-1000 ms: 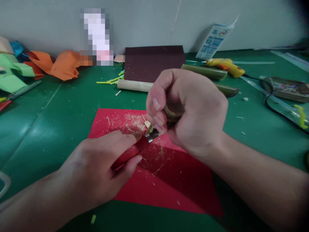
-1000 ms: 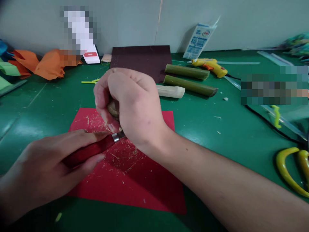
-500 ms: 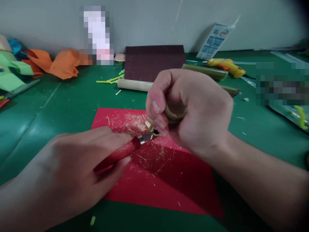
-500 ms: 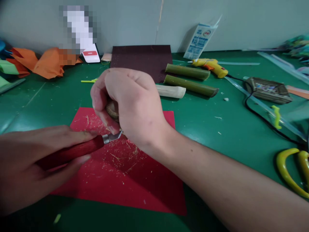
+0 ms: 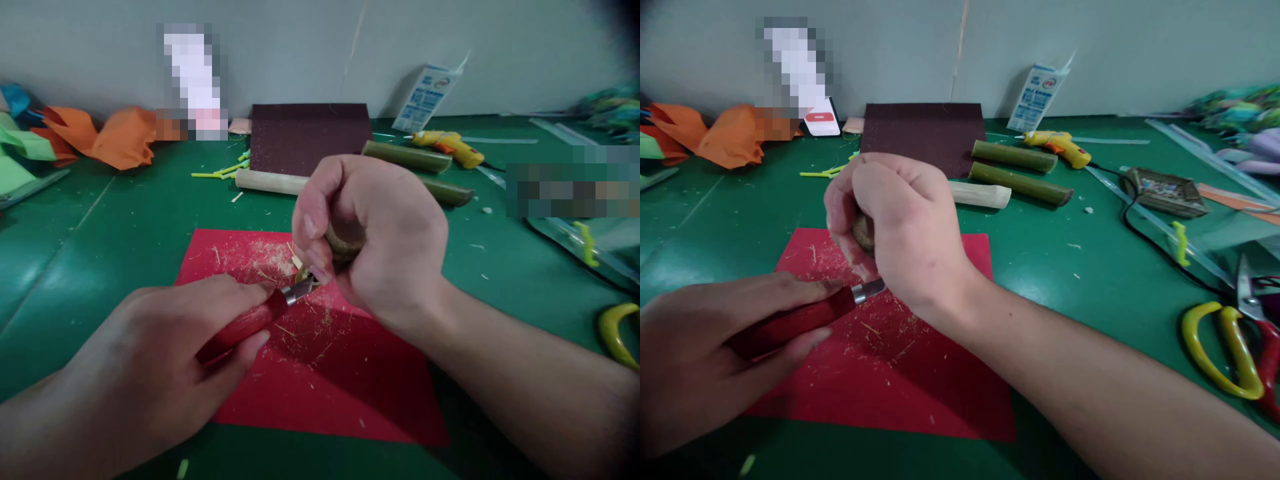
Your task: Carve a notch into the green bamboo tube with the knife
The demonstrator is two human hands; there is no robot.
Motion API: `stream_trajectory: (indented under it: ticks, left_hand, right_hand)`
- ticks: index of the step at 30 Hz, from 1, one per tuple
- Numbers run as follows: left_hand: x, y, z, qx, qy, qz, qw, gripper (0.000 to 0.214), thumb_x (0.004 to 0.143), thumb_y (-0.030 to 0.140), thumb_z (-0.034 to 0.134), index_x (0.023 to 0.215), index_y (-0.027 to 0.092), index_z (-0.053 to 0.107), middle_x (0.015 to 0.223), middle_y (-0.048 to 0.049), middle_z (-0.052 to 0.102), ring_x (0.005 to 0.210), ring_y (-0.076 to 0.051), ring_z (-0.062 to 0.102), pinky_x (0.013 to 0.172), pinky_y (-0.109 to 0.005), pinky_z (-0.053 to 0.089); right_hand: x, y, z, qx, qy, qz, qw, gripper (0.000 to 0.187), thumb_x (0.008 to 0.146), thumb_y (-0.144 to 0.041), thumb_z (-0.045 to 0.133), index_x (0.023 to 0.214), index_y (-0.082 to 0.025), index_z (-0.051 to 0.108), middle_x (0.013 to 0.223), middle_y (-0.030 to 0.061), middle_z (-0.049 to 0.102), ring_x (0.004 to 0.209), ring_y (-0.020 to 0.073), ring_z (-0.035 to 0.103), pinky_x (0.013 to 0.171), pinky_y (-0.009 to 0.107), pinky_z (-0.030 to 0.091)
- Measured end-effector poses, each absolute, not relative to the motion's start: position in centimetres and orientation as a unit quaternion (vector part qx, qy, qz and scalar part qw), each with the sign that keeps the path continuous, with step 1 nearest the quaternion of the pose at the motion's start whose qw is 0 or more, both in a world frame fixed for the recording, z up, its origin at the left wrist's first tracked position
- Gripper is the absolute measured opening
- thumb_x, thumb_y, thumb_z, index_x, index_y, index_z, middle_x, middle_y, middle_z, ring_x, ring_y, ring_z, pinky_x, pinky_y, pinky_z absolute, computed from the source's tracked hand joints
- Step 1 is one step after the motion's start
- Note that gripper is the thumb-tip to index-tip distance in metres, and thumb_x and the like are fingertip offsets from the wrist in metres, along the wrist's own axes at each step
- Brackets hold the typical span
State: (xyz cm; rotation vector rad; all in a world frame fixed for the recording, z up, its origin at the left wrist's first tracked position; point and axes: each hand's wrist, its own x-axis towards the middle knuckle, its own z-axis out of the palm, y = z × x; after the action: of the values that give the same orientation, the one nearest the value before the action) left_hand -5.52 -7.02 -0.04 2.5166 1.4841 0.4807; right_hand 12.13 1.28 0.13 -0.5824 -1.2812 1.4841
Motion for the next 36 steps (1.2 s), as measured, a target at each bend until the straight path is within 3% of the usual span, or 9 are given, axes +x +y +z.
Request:
stream_trajectory:
  ticks: [6,12,16,21,28,33,36]
  left_hand:
    - [-5.1,-7.2,-0.4,0.830,0.521,0.161,0.118,0.016,0.088,0.032,0.054,0.101,0.030,0.064,0.093,0.0044,0.074,0.070,-0.012,0.069,0.058,-0.018,0.051]
    - [-5.1,-7.3,-0.8,0.826,0.531,0.158,0.105,0.021,0.089,0.032,0.053,0.109,0.030,0.060,0.100,0.0036,0.074,0.076,-0.013,0.071,0.060,-0.019,0.053]
    - [-4.7,-7.1,-1.1,0.840,0.513,0.145,0.099,0.029,0.089,0.031,0.055,0.117,0.029,0.058,0.104,0.0014,0.074,0.075,-0.014,0.072,0.057,-0.022,0.053]
    - [-4.1,-7.3,-0.8,0.844,0.520,0.118,0.061,0.025,0.089,0.029,0.052,0.113,0.028,0.059,0.097,0.0006,0.073,0.070,-0.017,0.070,0.056,-0.028,0.052]
    - [-5.1,-7.6,0.2,0.832,0.540,0.129,0.023,0.026,0.085,0.027,0.058,0.110,0.034,0.055,0.086,0.0080,0.068,0.065,-0.010,0.063,0.062,-0.021,0.049]
    - [-5.9,-7.7,0.7,0.848,0.518,0.107,0.020,0.033,0.085,0.028,0.058,0.116,0.037,0.054,0.084,0.0083,0.067,0.059,-0.009,0.059,0.046,-0.019,0.039]
    - [-5.8,-7.4,0.9,0.856,0.504,0.112,0.022,0.033,0.085,0.025,0.056,0.116,0.035,0.054,0.076,0.0091,0.065,0.054,-0.008,0.055,0.045,-0.018,0.036]
  right_hand:
    - [12.2,1.1,0.5,-0.286,-0.540,0.605,0.510,0.025,0.080,-0.018,0.045,0.056,-0.023,0.047,0.043,-0.0036,0.044,0.037,0.0118,0.038,0.036,0.024,0.032]
    - [11.9,0.9,0.5,-0.265,-0.517,0.614,0.534,0.025,0.075,-0.010,0.041,0.054,-0.023,0.046,0.042,-0.0037,0.044,0.035,0.0126,0.037,0.033,0.026,0.029]
    - [12.0,0.8,0.4,-0.256,-0.523,0.609,0.539,0.026,0.079,-0.012,0.043,0.055,-0.023,0.047,0.044,-0.0034,0.045,0.038,0.0122,0.038,0.033,0.025,0.029]
    - [12.3,0.9,0.4,-0.274,-0.541,0.607,0.514,0.026,0.081,-0.017,0.045,0.056,-0.023,0.048,0.044,-0.0028,0.046,0.037,0.0121,0.040,0.035,0.025,0.031]
    - [12.4,0.8,0.7,-0.267,-0.548,0.608,0.509,0.029,0.082,-0.017,0.044,0.054,-0.022,0.048,0.045,-0.0030,0.047,0.037,0.0107,0.039,0.037,0.024,0.034]
    - [12.5,0.9,0.7,-0.303,-0.563,0.597,0.485,0.029,0.083,-0.019,0.045,0.055,-0.023,0.049,0.045,-0.0033,0.048,0.038,0.0108,0.041,0.039,0.024,0.035]
    - [12.5,0.8,0.6,-0.292,-0.558,0.596,0.498,0.030,0.085,-0.018,0.043,0.055,-0.022,0.048,0.045,-0.0035,0.047,0.037,0.0103,0.040,0.038,0.023,0.033]
